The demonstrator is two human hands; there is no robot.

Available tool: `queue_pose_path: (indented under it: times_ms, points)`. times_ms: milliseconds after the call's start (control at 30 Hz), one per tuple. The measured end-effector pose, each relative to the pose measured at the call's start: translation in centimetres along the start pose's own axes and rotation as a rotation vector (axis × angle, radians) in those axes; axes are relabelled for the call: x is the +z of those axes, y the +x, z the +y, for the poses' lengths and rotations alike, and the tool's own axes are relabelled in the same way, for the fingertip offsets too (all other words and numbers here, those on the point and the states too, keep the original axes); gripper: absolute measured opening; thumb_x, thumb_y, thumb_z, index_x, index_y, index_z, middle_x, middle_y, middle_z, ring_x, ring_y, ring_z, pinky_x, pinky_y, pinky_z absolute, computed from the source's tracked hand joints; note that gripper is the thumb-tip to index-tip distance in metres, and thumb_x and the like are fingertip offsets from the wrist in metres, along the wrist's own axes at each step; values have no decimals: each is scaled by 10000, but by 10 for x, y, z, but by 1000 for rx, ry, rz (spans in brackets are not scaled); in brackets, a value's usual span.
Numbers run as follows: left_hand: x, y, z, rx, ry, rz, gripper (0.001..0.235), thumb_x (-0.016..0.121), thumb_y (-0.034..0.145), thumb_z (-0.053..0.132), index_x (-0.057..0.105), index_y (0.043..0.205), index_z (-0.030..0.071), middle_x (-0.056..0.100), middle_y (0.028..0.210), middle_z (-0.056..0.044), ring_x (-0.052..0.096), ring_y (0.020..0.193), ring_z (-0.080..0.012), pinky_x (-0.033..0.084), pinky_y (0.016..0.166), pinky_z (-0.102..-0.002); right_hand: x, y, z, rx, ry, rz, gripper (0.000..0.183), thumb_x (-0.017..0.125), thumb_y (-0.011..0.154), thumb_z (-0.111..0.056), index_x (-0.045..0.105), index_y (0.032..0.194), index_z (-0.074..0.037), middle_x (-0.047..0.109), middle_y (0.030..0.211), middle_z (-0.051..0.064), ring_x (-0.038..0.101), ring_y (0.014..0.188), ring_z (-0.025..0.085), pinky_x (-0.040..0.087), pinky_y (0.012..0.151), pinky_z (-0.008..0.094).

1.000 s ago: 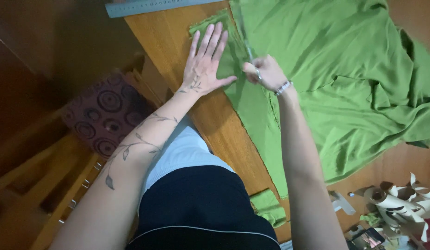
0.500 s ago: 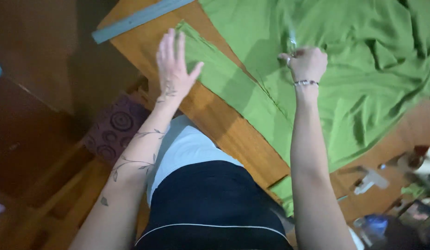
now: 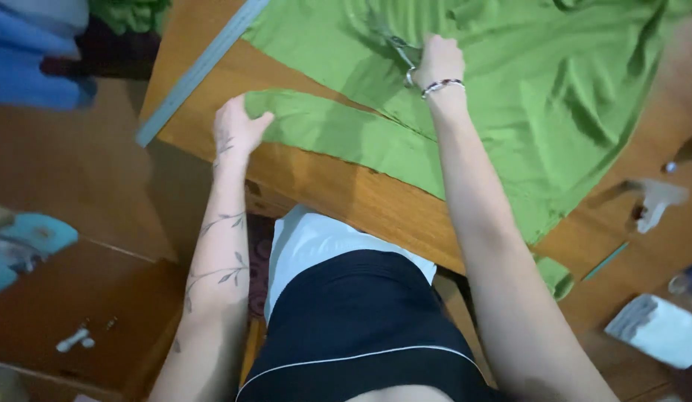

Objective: The person cuts a piece of green fabric using scissors, folds the cut piece, and then cuts another strip from the main fabric. They fold the second piece and place it aside before cleaning up loose threads from the table.

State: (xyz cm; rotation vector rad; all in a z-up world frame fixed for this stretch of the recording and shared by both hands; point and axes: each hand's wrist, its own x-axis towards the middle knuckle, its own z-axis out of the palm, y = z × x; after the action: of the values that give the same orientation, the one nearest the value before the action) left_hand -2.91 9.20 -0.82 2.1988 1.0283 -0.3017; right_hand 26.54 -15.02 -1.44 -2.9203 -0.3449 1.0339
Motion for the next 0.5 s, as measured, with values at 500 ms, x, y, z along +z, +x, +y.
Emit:
queue_pose_path:
  times_ms: [500]
  points:
    - [-67,-75,48,24,33,157,315,799,923,298,721,1149,94,738,1094,-118,684,1015,-311,521,868,-485,39,-89,99,-478,566,366,257,751,907,-197,687,1141,-112,719,1107,82,705,940,157,608,871,281]
